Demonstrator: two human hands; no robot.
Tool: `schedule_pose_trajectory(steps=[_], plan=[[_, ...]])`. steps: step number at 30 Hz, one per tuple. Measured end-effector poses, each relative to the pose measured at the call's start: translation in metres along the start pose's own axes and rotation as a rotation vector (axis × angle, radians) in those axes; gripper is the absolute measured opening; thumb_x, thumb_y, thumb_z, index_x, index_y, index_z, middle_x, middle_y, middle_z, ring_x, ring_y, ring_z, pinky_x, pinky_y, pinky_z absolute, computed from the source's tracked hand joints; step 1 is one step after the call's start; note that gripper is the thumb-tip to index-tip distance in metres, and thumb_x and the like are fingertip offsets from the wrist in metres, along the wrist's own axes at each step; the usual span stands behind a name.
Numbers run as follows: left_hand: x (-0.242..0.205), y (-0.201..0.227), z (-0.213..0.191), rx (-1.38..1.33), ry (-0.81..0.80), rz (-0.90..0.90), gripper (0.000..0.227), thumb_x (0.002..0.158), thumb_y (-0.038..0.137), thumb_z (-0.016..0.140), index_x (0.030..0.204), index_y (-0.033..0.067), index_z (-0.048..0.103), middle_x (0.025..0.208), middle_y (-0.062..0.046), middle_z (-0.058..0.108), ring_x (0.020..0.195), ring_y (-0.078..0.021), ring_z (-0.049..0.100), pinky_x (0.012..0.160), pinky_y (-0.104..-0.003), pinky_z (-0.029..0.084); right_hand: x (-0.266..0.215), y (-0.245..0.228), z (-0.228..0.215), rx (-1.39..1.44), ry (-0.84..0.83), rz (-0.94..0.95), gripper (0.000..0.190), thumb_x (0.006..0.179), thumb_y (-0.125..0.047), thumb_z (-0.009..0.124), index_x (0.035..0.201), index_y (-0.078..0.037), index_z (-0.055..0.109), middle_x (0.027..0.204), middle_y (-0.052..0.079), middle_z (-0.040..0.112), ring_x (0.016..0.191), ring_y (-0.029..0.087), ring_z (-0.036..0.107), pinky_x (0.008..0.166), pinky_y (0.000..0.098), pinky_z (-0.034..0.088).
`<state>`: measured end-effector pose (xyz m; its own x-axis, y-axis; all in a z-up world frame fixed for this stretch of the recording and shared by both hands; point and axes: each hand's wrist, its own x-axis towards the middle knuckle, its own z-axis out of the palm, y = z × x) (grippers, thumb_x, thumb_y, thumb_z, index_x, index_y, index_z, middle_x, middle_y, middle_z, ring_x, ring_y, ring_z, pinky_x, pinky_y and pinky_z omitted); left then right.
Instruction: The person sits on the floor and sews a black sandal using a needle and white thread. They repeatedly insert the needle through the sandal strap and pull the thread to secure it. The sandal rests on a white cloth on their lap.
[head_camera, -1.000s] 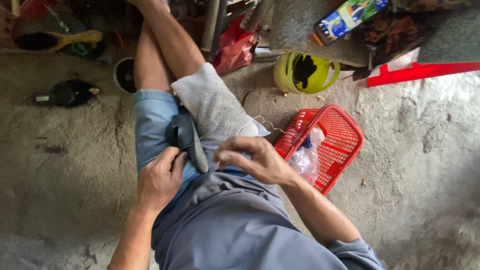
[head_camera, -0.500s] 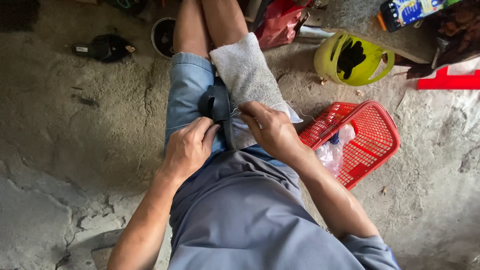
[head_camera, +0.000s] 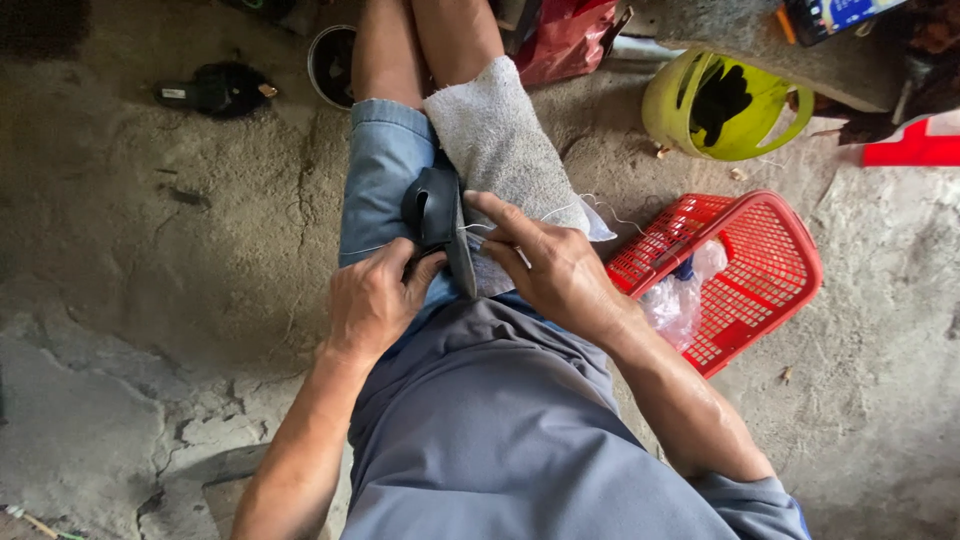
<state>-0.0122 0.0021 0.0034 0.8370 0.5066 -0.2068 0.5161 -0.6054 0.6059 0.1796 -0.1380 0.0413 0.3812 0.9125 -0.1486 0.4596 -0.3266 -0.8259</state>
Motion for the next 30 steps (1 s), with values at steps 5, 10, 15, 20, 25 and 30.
schedule_pose_trajectory(steps=[5, 10, 15, 20, 25, 30], plan=[[0.0, 0.011, -0.015, -0.013, 0.019, -0.13, 0.053, 0.105, 0.052, 0.067, 0.072, 0.0128, 0.052, 0.048, -0.005, 0.047, 0.041, -0.0247, 0.055, 0.041, -0.036, 0.04, 0.005, -0.004, 0.013, -0.056, 0.091, -0.152, 0.045, 0.103, -0.015, 0.065, 0.147, -0.01, 0.056, 0.092, 0.012, 0.076, 0.083, 0.035, 0.075, 0.072, 0.0469, 0.062], [-0.014, 0.012, -0.027, 0.003, 0.019, -0.275, 0.063, 0.092, 0.063, 0.076, 0.06, 0.0149, 0.049, 0.039, -0.006, 0.046, 0.035, -0.0258, 0.054, 0.041, -0.034, 0.039, 0.009, -0.01, 0.003, -0.073, 0.067, -0.132, 0.053, 0.097, -0.01, 0.071, 0.148, -0.009, 0.054, 0.094, 0.015, 0.075, 0.082, 0.036, 0.075, 0.071, 0.0481, 0.061], [-0.065, -0.02, -0.046, -0.005, -0.055, -0.415, 0.065, 0.089, 0.065, 0.074, 0.058, 0.013, 0.051, 0.045, -0.015, 0.053, 0.051, -0.0424, 0.064, 0.044, -0.049, 0.046, -0.007, 0.024, 0.001, -0.079, 0.021, -0.092, 0.052, 0.093, -0.006, 0.074, 0.143, -0.007, 0.061, 0.096, 0.01, 0.074, 0.077, 0.025, 0.074, 0.071, 0.0397, 0.061], [-0.053, -0.006, -0.038, -0.067, -0.008, -0.329, 0.06, 0.093, 0.059, 0.074, 0.059, 0.0164, 0.049, 0.042, -0.009, 0.049, 0.044, -0.0315, 0.063, 0.045, -0.036, 0.047, -0.022, 0.033, 0.004, 0.046, -0.006, -0.088, 0.019, 0.09, -0.005, 0.064, 0.104, -0.011, 0.075, 0.068, 0.003, 0.055, 0.063, 0.026, 0.061, 0.063, 0.0385, 0.054], [-0.028, -0.011, -0.017, -0.329, -0.006, -0.316, 0.052, 0.095, 0.051, 0.073, 0.063, 0.0146, 0.055, 0.05, -0.011, 0.056, 0.052, -0.0289, 0.067, 0.047, -0.036, 0.047, -0.032, 0.021, -0.022, 0.31, 0.03, -0.053, 0.019, 0.091, -0.001, 0.056, 0.099, -0.004, 0.073, 0.094, 0.015, 0.062, 0.088, 0.029, 0.061, 0.078, 0.0387, 0.051], [-0.025, -0.003, -0.023, -0.53, 0.024, -0.294, 0.044, 0.107, 0.039, 0.064, 0.069, 0.019, 0.059, 0.049, -0.003, 0.053, 0.046, -0.0169, 0.061, 0.048, -0.029, 0.048, -0.039, 0.021, -0.015, 1.0, 0.049, -0.095, 0.022, 0.09, -0.014, 0.052, 0.084, 0.004, 0.063, 0.128, 0.038, 0.056, 0.135, 0.051, 0.051, 0.104, 0.0559, 0.047]])
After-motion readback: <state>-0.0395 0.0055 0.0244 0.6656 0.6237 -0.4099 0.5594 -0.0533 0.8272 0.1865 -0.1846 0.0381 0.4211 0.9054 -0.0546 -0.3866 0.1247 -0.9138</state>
